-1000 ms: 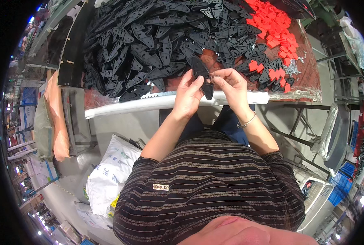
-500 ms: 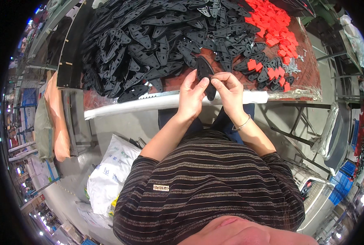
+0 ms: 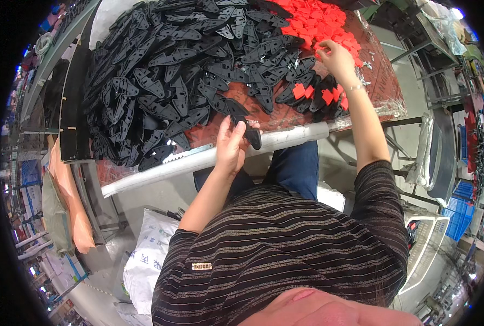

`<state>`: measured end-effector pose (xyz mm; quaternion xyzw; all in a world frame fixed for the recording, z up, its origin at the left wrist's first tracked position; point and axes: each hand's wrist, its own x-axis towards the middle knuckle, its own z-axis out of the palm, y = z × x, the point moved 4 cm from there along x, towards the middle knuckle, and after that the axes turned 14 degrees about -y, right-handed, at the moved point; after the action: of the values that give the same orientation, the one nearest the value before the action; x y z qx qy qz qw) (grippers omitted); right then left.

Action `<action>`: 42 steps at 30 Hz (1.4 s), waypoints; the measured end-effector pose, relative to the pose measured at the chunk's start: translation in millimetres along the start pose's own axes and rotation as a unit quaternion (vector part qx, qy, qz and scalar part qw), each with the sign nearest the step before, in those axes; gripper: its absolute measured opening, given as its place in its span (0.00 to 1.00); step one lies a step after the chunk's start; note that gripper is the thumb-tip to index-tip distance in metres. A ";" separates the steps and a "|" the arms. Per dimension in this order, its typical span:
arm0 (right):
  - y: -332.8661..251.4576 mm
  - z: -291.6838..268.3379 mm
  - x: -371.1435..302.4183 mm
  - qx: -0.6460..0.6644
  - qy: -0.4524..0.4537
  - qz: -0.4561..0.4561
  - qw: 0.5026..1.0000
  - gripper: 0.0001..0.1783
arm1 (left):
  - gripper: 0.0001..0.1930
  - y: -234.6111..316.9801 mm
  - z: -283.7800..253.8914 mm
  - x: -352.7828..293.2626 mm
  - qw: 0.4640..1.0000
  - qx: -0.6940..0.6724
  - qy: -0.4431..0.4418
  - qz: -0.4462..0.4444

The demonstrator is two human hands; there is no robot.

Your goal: The person repeatedly picks a black plastic part and a red plastic part from piles on a table, snaps them together by hand, and places the assembled unit into a black tray. The process continues with multiple units being assembled and arranged in the tray.

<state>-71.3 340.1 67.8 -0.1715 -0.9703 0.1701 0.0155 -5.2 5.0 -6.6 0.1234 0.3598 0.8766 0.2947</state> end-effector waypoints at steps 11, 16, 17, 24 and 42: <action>26.2 35.9 24.7 -0.158 0.028 -0.161 0.974 0.11 | 0.11 -2.5 -1.3 0.3 0.999 -0.026 -0.017 0.010; 7.1 33.3 42.6 -0.190 -0.055 -0.098 0.975 0.11 | 0.13 4.2 -2.3 -0.8 0.999 0.039 -0.009 0.014; 16.5 37.5 47.6 -0.148 -0.009 -0.104 0.984 0.11 | 0.14 2.5 -2.8 1.7 0.999 0.035 -0.022 0.009; 21.5 28.9 31.5 -0.067 -0.048 -0.058 0.995 0.14 | 0.15 3.0 -1.4 -2.6 0.999 0.030 -0.017 0.007; -133.1 82.6 -181.2 0.574 -0.168 -0.187 0.779 0.08 | 0.12 25.8 13.7 -20.9 0.995 0.095 -0.007 0.031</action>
<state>48.3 134.5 39.8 0.0857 -0.6927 0.7158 -0.0209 6.3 -14.6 21.2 0.1684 0.4352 0.8462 0.2573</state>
